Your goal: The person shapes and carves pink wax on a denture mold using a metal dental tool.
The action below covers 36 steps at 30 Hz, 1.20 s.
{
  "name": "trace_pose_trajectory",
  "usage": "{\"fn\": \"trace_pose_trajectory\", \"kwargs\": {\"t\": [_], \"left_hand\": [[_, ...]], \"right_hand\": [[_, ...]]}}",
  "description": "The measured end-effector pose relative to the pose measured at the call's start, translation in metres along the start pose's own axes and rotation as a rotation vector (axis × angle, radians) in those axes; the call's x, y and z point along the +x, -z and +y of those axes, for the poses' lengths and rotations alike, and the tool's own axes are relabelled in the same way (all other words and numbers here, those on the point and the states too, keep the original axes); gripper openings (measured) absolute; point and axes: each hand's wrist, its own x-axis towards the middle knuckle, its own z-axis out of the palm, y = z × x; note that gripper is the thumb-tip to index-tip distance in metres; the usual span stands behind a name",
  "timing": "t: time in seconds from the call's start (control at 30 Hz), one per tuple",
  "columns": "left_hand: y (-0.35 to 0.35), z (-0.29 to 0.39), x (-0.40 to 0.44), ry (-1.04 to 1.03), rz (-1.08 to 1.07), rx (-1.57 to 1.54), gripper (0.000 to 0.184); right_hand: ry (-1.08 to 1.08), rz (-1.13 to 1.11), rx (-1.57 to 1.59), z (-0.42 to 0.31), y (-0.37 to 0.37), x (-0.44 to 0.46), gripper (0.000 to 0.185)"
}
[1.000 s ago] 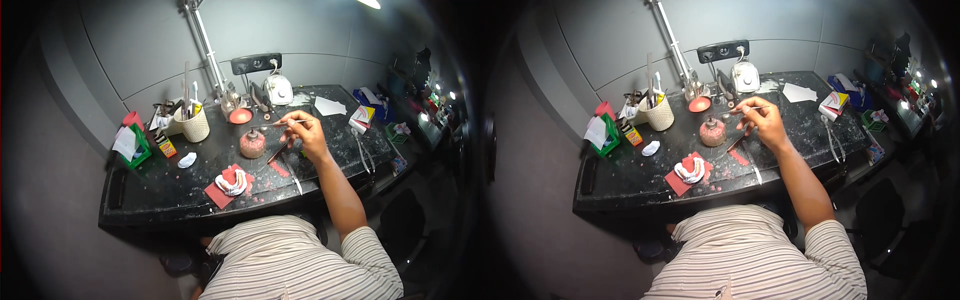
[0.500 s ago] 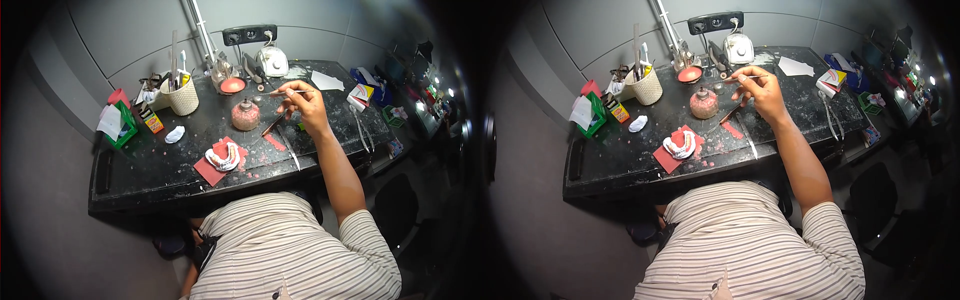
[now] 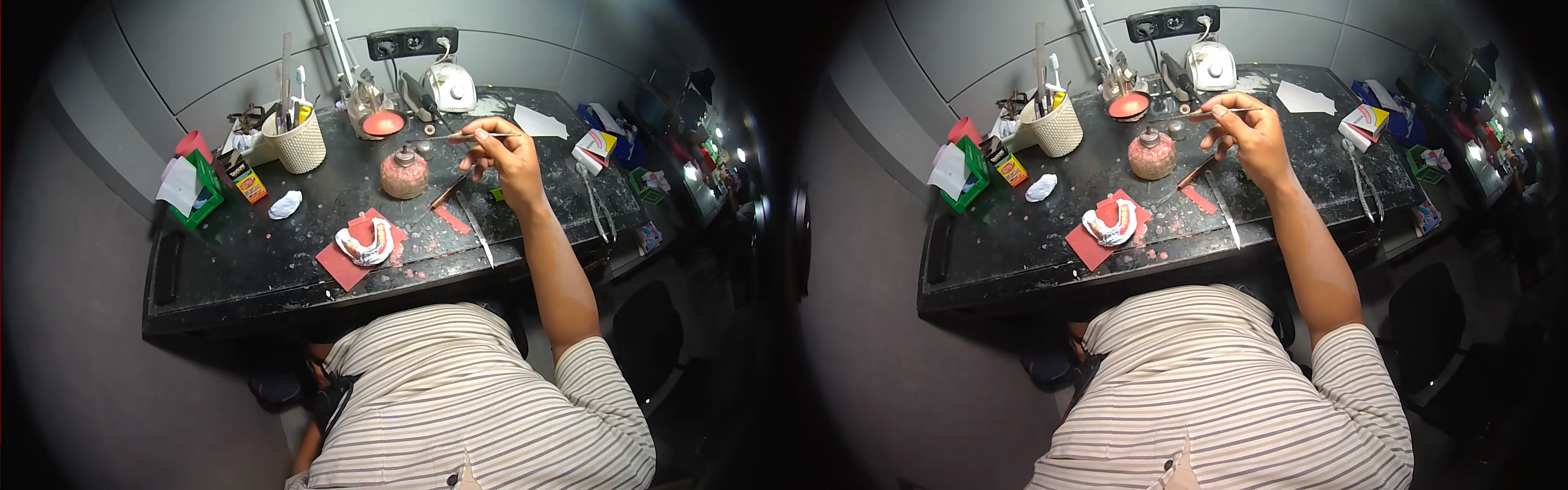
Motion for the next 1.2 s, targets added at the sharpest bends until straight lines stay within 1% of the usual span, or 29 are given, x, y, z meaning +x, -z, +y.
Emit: {"fn": "trace_pose_trajectory", "kwargs": {"t": [0.17,0.33,0.63,0.87,0.97,1.07,1.2], "left_hand": [[0.0,-0.001,-0.002,0.005,0.001,0.002,0.039],[0.002,-0.002,-0.002,0.003,0.005,0.002,0.038],[0.003,-0.003,-0.001,0.004,0.005,-0.001,0.037],[0.005,-0.004,0.0,-0.005,0.004,-0.001,0.037],[0.006,-0.003,0.003,-0.015,0.002,-0.003,0.036],[0.009,-0.002,0.007,-0.029,0.003,-0.006,0.036],[0.015,0.003,0.019,-0.069,0.002,-0.013,0.036]], "right_hand": [[0.003,0.009,-0.014,0.0,0.0,0.0,0.02],[-0.032,0.074,-0.055,0.001,0.001,0.002,0.022],[-0.042,0.041,-0.052,0.0,0.0,0.001,0.021],[-0.034,0.058,-0.016,0.0,-0.003,0.0,0.02],[-0.012,0.085,0.0,0.001,-0.002,0.001,0.02],[0.049,0.217,0.011,0.005,0.003,0.004,0.021],[0.06,0.319,-0.011,0.013,0.011,0.007,0.02]]}}
